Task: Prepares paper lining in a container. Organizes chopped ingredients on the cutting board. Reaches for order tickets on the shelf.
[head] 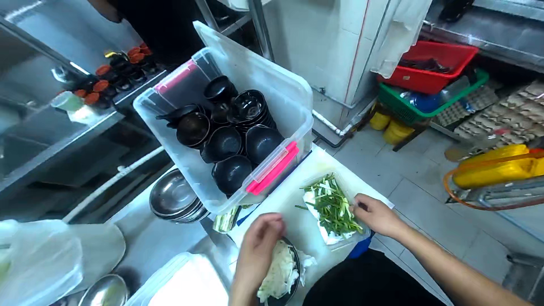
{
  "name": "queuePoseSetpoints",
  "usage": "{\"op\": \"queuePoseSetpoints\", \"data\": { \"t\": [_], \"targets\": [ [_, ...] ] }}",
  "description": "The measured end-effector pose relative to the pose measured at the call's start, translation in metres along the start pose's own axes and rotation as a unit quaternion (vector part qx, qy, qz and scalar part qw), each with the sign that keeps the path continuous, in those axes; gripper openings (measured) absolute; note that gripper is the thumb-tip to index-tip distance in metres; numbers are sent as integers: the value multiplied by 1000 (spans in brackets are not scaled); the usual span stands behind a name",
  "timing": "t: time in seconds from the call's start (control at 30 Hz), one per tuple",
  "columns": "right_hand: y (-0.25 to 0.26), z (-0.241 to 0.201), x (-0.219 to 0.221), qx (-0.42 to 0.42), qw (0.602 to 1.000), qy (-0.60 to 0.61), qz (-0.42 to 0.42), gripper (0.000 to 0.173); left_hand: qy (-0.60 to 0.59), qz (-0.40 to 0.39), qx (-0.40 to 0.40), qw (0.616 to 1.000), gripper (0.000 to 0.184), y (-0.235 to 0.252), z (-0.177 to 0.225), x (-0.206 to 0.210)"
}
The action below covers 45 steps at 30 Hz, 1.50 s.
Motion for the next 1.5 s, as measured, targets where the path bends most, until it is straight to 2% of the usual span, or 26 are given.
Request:
{"op": "queuePoseSetpoints", "data": {
  "t": [0.07, 0.13, 0.27, 0.37, 0.5, 0.67, 0.73, 0.87, 1.13, 1.5],
  "targets": [
    [0, -2, -4, -14, 1000, -10, 23, 24, 212, 7, -46, 976, 29, 34, -7, 22],
    [0, -3, -10, -21, 998, -26, 55, 23, 339, 19, -83, 937, 36, 61, -12, 37],
    [-1, -1, -19, -24, 995, -28, 94, 24, 379, 14, -132, 916, 35, 83, -11, 72],
    [2, -4, -18, -37, 994, -20, 104, 26, 388, 13, -175, 905, 36, 96, -25, 91],
    [9, -17, -18, -65, 991, -34, 109, 27, 334, 29, -218, 917, 41, 110, -40, 92],
    [18, -24, -23, -92, 986, 6, 138, 26, 88, 28, -239, 967, 30, 109, -41, 91],
    [22, -25, -22, -95, 987, 4, 133, 26, 43, 41, -225, 972, 24, 111, -45, 87],
    [26, -26, -16, -90, 988, -20, 123, 28, 65, 68, -228, 969, 23, 111, -51, 82],
    [34, -32, -7, -94, 977, -103, 162, 25, 80, 98, -261, 957, 22, 113, -54, 68],
    [45, -46, -15, -90, 960, -184, 192, 21, 85, 122, -267, 952, 20, 109, -51, 45]
  ]
}}
Point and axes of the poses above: each hand's wrist, its own y-axis towards the middle knuckle, its own x-axis out of the palm, z = x × y, the point moved 6 cm from there along y, towards the middle knuckle, and after that the axes turned 14 degrees about -x, right-handed, at the moved point
